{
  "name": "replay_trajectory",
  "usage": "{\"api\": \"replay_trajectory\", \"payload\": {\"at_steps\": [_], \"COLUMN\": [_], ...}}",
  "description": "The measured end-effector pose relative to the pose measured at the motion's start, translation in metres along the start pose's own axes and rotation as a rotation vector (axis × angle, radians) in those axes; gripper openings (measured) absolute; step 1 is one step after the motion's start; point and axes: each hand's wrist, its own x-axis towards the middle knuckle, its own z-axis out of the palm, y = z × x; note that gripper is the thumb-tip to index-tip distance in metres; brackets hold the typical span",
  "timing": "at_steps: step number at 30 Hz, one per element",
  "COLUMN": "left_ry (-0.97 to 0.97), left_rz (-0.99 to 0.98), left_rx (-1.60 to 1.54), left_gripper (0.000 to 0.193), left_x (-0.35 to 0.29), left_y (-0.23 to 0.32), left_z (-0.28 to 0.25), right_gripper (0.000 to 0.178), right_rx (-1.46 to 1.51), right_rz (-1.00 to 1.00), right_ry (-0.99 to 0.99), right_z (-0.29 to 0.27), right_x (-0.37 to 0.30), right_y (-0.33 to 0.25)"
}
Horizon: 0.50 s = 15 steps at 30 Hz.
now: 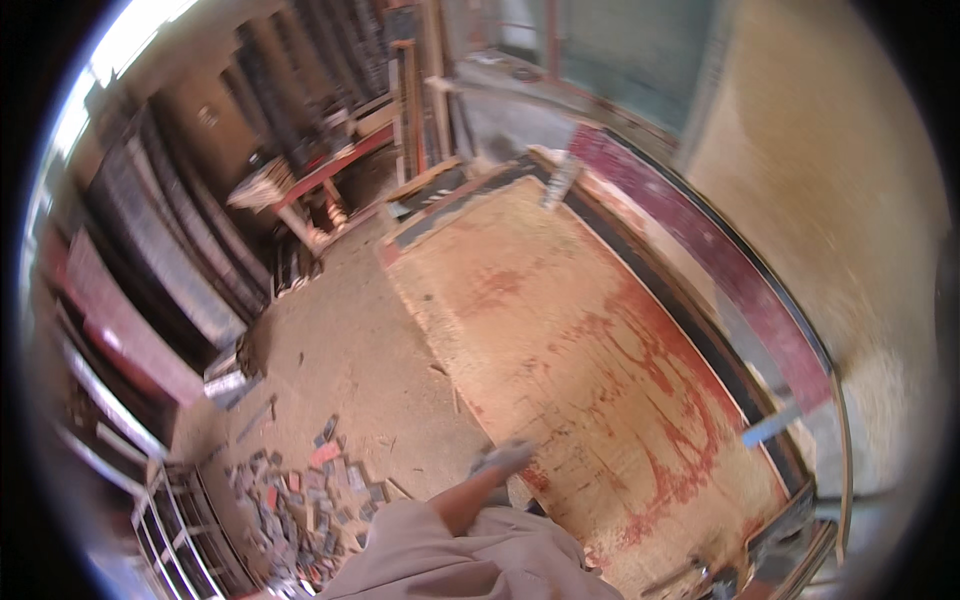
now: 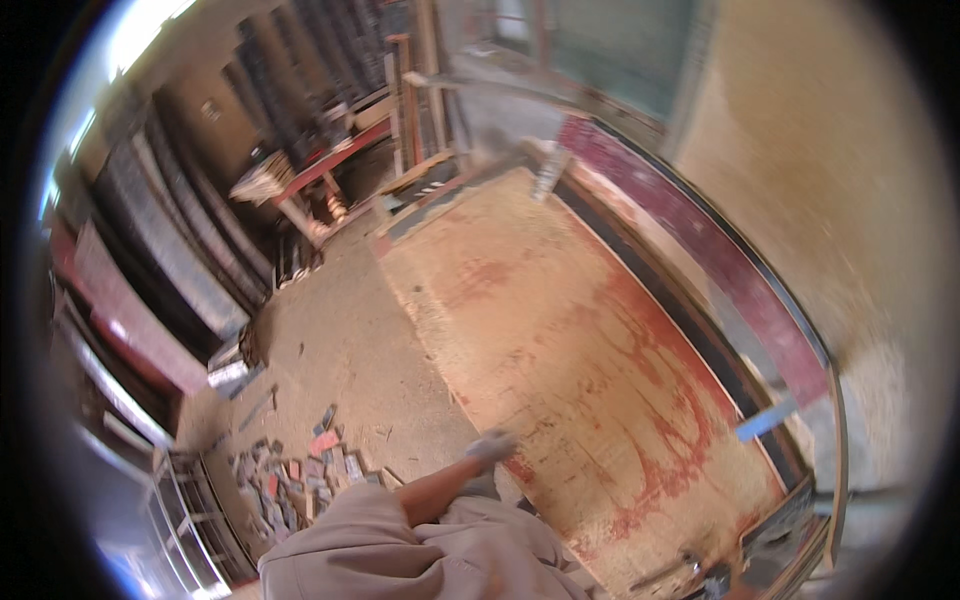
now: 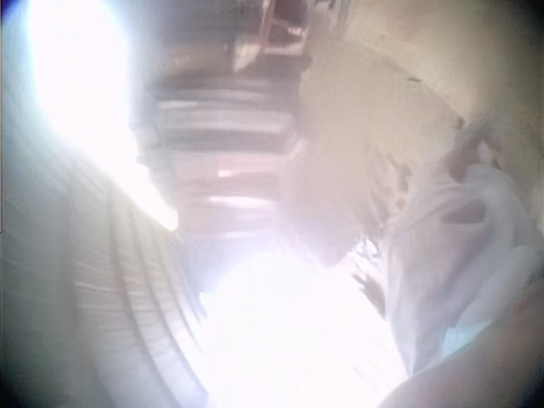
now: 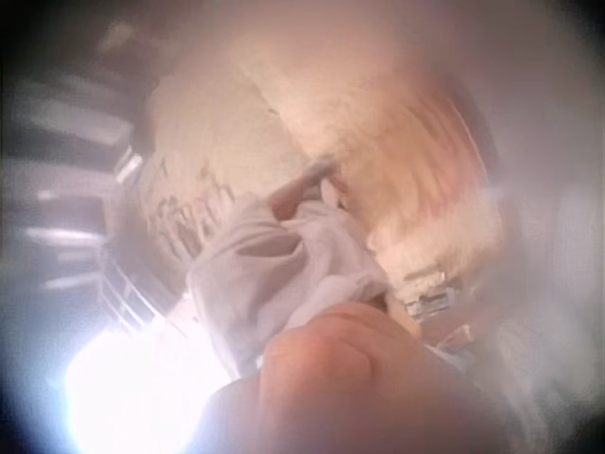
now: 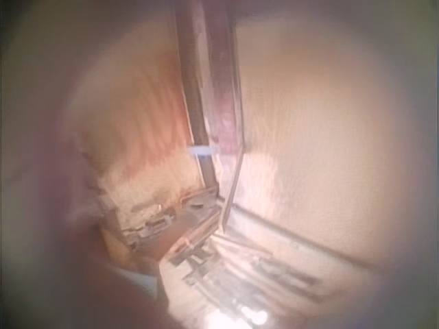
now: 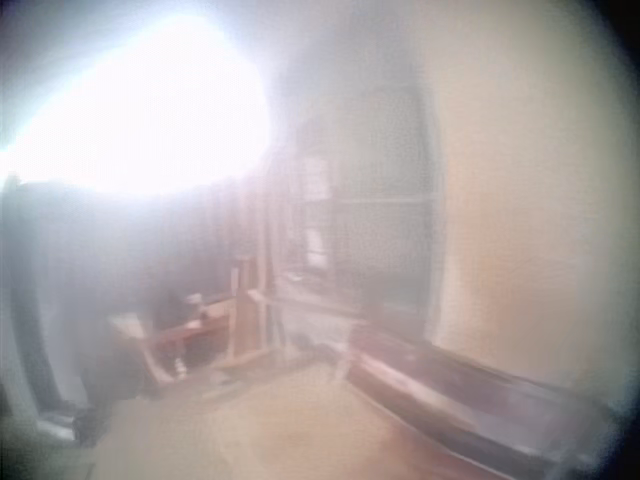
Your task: The person assembles a wooden frame by placing red and black wooden strips onto a large board and securing them with a nail gun. They repeatedly pick up strips, align them, and fasten them in place.
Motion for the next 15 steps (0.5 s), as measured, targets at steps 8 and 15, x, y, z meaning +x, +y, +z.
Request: {"api": "replay_trajectory", "payload": {"at_steps": [8,15], "left_ry": [1.003,0.754], "left_rz": [-0.638,-0.391], "left_rx": [1.207,1.485], "left_gripper": [0.032,0.021], "left_x": [-0.273,-0.273], "left_y": [-0.044,0.079], "left_z": [-0.372,-0.476], "right_gripper": [0.015,0.016], "right_rx": [0.070,-0.197], "right_rz": [0.702,0.521], "right_ry": [-0.412,-0.655], "right_z": [0.265,0.624], "right_x": [-0.120,-0.275], "right_y": [0.137,0.111]}}
